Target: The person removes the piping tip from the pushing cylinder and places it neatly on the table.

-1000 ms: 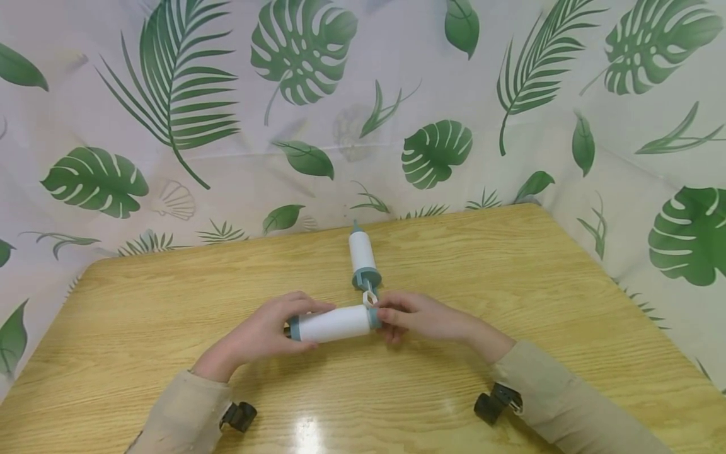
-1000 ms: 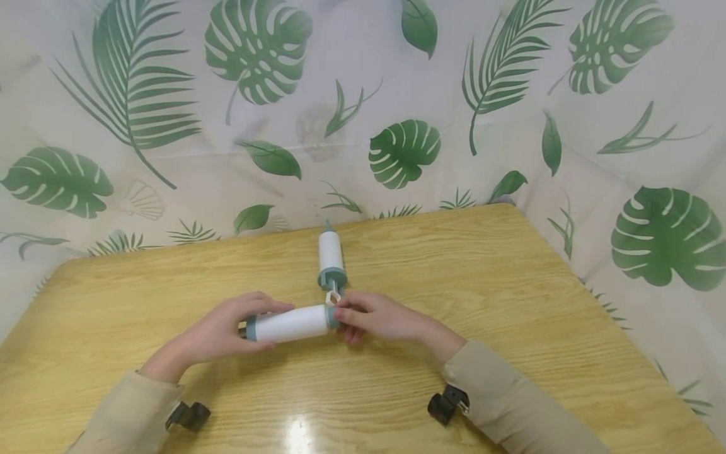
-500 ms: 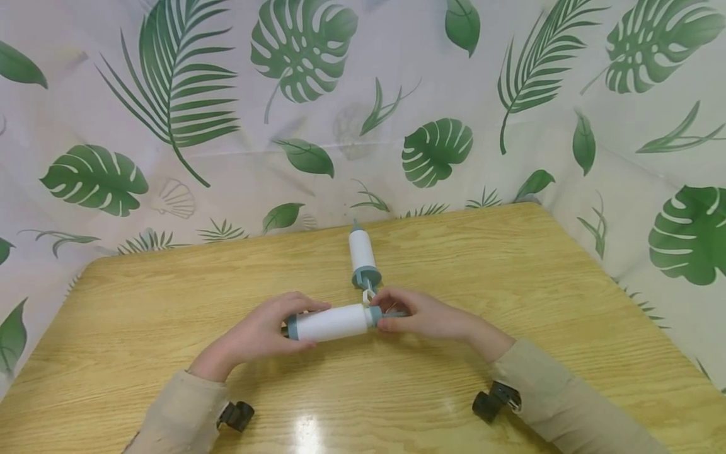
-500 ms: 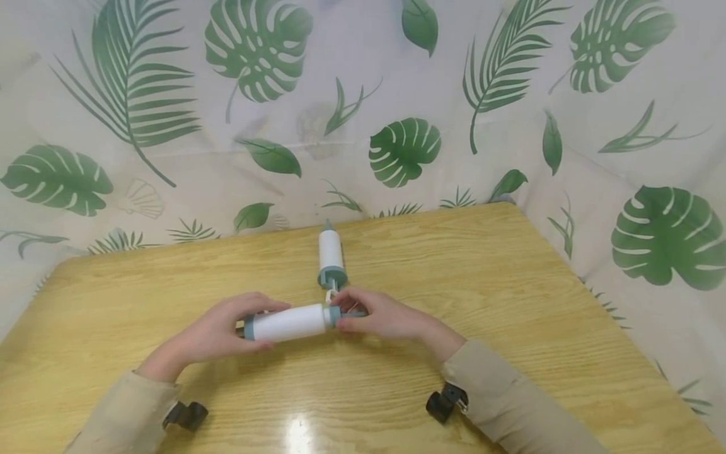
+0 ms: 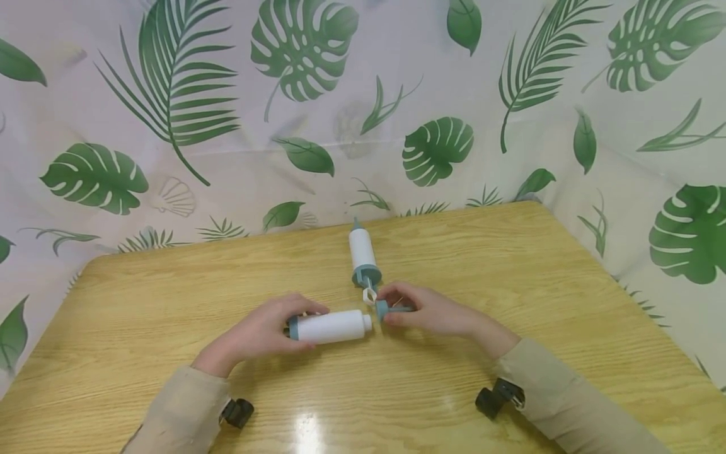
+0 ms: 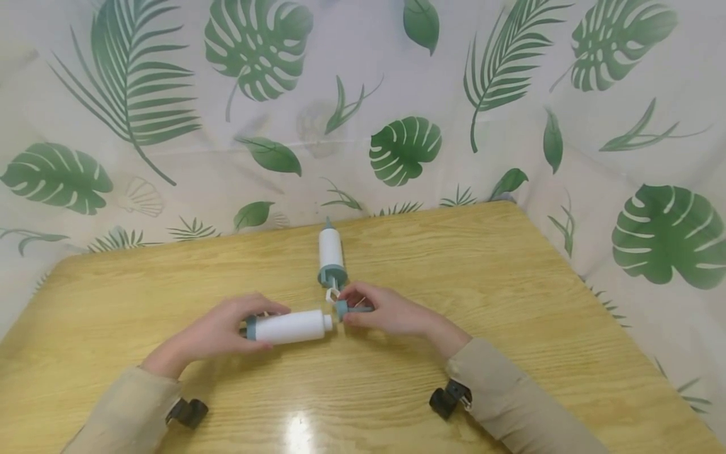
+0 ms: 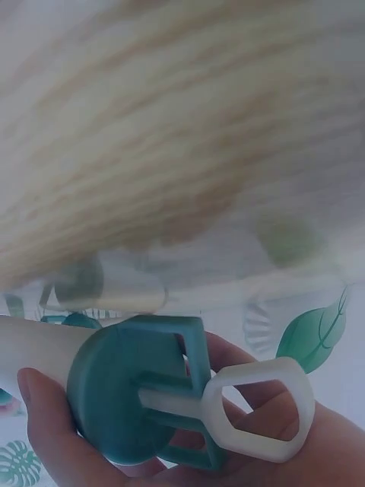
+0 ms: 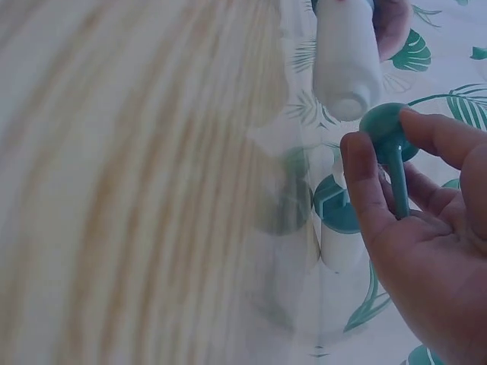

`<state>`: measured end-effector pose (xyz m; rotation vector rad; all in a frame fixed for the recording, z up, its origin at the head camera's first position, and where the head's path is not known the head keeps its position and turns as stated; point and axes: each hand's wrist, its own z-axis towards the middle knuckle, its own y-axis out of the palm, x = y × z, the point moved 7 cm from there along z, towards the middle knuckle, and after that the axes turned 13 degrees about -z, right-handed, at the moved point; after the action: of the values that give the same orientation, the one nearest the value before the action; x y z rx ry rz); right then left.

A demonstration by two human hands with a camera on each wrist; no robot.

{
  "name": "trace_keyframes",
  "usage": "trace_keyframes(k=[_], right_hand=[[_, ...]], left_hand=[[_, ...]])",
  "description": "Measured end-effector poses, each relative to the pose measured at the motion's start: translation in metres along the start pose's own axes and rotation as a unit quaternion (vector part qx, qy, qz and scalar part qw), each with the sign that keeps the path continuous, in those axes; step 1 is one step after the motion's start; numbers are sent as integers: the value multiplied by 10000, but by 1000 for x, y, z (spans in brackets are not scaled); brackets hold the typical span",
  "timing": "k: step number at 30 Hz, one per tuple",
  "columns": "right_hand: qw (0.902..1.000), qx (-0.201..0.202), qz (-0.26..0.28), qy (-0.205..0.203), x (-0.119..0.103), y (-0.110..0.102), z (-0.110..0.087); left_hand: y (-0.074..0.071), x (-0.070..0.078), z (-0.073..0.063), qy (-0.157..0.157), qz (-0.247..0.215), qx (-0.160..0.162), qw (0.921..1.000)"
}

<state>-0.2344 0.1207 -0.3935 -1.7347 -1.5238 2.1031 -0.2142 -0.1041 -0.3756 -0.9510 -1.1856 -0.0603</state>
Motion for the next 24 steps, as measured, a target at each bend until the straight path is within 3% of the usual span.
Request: trace_keyframes(k=[8,24], right_hand=[[10000,-64,14,-3,-1,-1,-1],[9999,-113,17,1,-1,0,-2]], left_hand=[[4,-6,2,-72,-1,-129,9999],[2,-3,3,-207,379,37,9991]])
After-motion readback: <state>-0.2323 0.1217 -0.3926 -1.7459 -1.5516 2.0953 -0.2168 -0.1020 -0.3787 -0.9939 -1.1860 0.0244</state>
